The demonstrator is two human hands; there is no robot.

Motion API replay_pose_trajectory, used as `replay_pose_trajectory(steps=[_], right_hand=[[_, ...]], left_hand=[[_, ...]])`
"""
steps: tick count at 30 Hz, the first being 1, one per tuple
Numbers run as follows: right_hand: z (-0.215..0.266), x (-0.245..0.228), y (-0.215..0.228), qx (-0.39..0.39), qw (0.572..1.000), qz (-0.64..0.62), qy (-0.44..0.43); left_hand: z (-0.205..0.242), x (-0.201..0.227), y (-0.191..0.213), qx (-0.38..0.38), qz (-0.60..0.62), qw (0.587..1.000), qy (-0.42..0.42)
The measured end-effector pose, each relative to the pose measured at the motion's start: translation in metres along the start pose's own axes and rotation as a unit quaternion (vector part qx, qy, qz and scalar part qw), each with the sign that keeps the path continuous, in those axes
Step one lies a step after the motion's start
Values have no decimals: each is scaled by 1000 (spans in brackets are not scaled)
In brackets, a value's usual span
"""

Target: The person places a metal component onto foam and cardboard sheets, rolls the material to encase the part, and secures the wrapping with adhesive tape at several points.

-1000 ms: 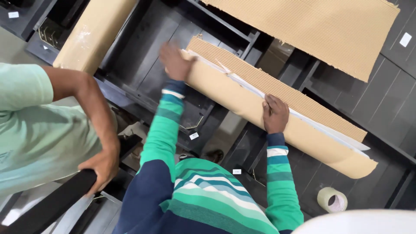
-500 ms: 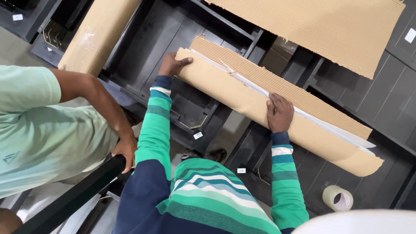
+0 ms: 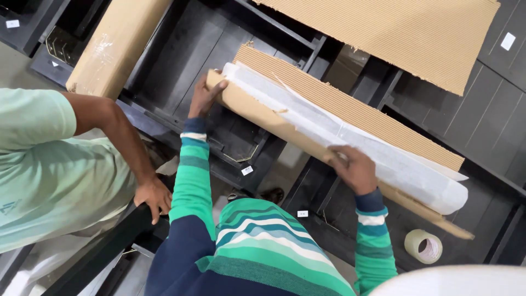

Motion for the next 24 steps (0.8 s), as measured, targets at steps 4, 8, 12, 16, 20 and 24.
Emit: replay_pose_trajectory(steps=[4, 8, 12, 16, 20, 24], right_hand=[[-49, 13, 1, 188, 966, 15, 176], [-93, 30, -42, 122, 955, 158, 221], [-96, 16, -56, 42, 947, 227, 222], [-89, 17, -67, 68, 945, 242, 211], [-88, 18, -64, 65, 960, 191, 193], [-86, 24, -64, 72, 963, 167, 200]], left_hand=[[13, -59, 27, 17, 65, 997, -34], [18, -95, 41, 28, 246, 968, -37], [20, -130, 52, 42, 385, 922, 20], [27, -119, 38, 50, 396, 911, 105], [30, -117, 36, 37, 390, 906, 164], [30, -117, 33, 27, 384, 907, 171]])
Point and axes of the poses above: each hand's wrist, its own z-axis away from the middle knuckle, its own y-axis out of the back of the hand, x = y × z, the point moved 8 cm from there along -z, towards the middle knuckle, and after that the axes turned 9 degrees about z, right-handed, at the moved point
